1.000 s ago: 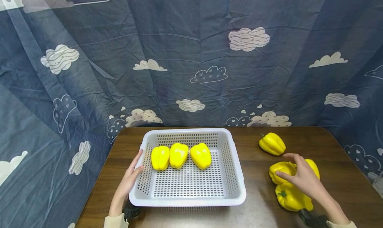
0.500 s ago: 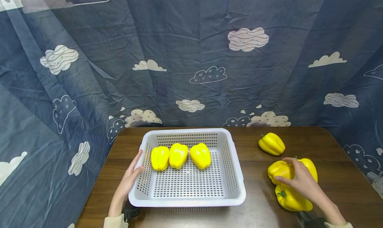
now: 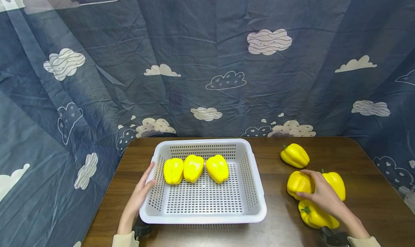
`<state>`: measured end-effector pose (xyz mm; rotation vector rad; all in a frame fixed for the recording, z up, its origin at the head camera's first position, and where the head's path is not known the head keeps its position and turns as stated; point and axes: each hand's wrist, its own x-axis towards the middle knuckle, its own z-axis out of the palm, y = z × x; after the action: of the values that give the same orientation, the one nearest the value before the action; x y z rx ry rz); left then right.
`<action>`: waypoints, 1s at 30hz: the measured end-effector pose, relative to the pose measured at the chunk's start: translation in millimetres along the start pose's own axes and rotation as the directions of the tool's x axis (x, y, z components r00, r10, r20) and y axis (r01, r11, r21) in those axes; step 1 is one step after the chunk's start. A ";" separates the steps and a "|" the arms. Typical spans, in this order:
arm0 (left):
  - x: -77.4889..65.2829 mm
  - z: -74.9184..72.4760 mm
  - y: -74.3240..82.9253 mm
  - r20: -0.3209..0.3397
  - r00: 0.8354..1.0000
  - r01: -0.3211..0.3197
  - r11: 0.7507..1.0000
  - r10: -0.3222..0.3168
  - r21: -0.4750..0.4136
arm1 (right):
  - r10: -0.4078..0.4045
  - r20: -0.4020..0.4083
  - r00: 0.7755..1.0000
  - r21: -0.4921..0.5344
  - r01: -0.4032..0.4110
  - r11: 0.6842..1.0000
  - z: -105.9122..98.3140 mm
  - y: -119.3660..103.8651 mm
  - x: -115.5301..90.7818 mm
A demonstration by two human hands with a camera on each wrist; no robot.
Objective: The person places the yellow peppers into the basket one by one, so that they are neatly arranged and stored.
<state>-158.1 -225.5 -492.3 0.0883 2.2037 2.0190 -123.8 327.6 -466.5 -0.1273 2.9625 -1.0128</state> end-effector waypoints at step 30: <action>0.4 0.0 -0.1 0.001 1.000 -0.004 1.000 0.004 -0.002 | -0.009 -0.018 1.000 -0.083 0.007 0.997 8.0 2.7 10.2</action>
<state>-158.4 -225.4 -492.5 0.0935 2.2035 2.0227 -133.8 324.1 -474.3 -0.1311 3.0239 -0.8973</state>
